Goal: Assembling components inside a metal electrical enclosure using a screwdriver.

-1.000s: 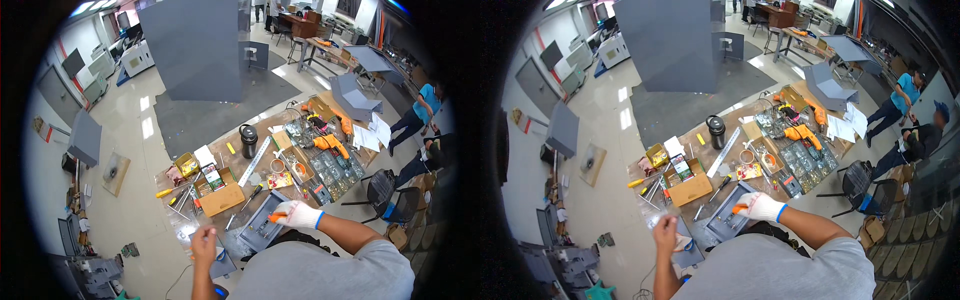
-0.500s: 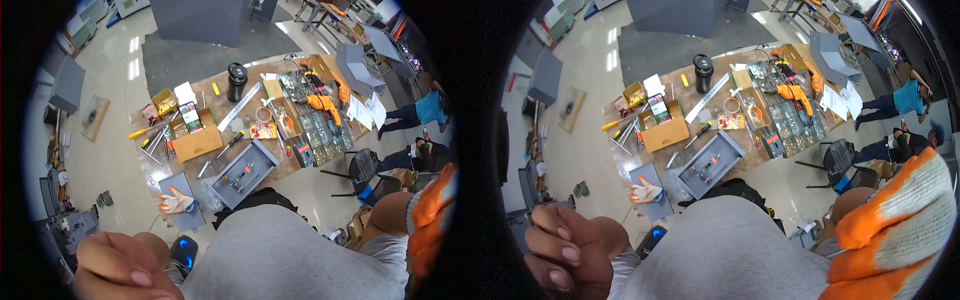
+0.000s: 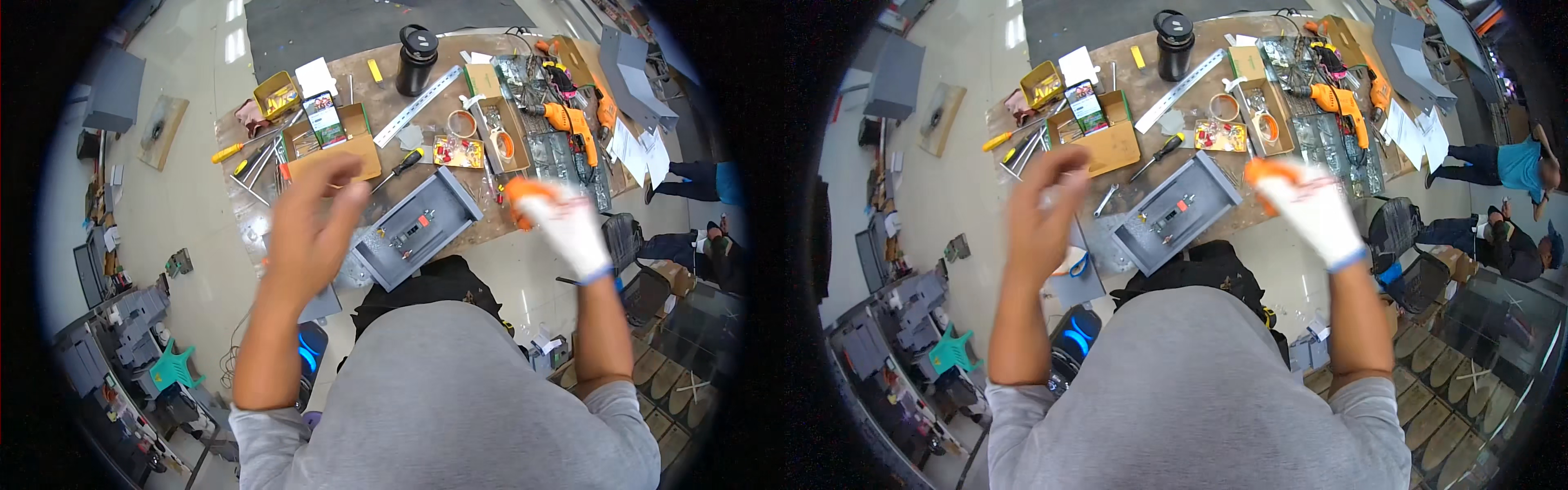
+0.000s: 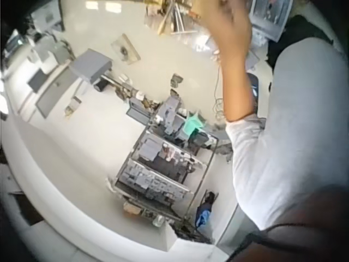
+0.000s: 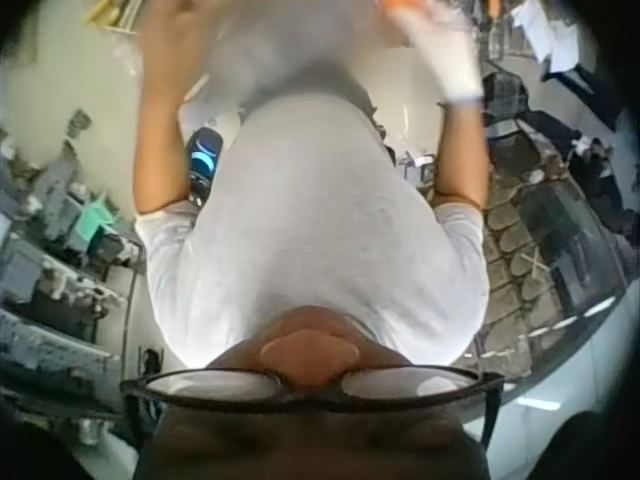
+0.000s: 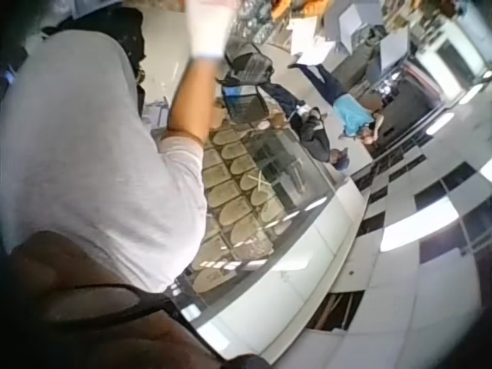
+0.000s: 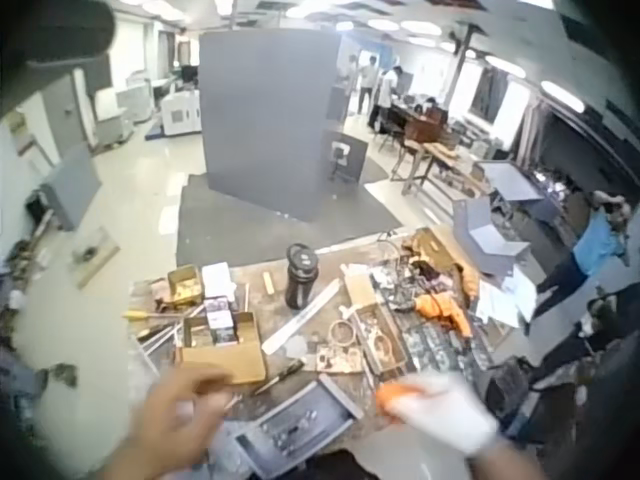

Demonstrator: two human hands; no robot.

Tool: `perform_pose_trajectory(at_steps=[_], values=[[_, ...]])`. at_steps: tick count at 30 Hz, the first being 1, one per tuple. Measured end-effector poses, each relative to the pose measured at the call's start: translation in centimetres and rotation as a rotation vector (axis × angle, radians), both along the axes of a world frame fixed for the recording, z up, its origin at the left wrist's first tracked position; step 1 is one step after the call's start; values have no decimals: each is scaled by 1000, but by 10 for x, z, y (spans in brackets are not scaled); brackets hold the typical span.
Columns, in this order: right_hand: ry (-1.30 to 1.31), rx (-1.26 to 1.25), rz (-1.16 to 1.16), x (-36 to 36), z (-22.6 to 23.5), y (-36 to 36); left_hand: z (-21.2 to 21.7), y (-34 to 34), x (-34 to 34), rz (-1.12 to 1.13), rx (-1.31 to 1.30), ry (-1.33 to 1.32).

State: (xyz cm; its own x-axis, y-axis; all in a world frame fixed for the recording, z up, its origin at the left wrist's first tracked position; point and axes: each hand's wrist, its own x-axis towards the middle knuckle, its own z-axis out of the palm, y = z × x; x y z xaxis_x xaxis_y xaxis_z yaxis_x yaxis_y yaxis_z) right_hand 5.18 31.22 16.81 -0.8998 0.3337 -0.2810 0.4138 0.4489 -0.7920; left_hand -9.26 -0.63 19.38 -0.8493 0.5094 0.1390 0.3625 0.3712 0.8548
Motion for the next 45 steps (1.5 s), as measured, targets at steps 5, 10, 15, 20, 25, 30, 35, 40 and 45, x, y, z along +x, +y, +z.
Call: perform_pose_trajectory(at_steps=[5,10,15,20,25,30,35,40,45], values=[[-759,-610,-77,48,-188,-68,-202,-30,-7,-292,-711,-89],[-646,-913,-462,32,-223,-142,-277,-42,1,-323,-935,-155],[-522,-688,-456,32,-278,-145,-289,-48,7,-391,-869,-95],[-483,-141,-102,59,-286,-96,-266,-38,101,-295,-760,-303],[-370,314,373,53,-296,-66,-278,-27,174,-83,-727,-479],[-679,33,311,21,-265,-42,-267,-11,164,-225,-666,-632],[-513,82,252,55,-313,-4,-235,-55,128,94,-1003,-173],[-434,111,327,48,-326,-19,-292,-191,135,187,-1261,239],[-569,178,336,47,-330,-8,-234,-128,59,756,-627,27]])
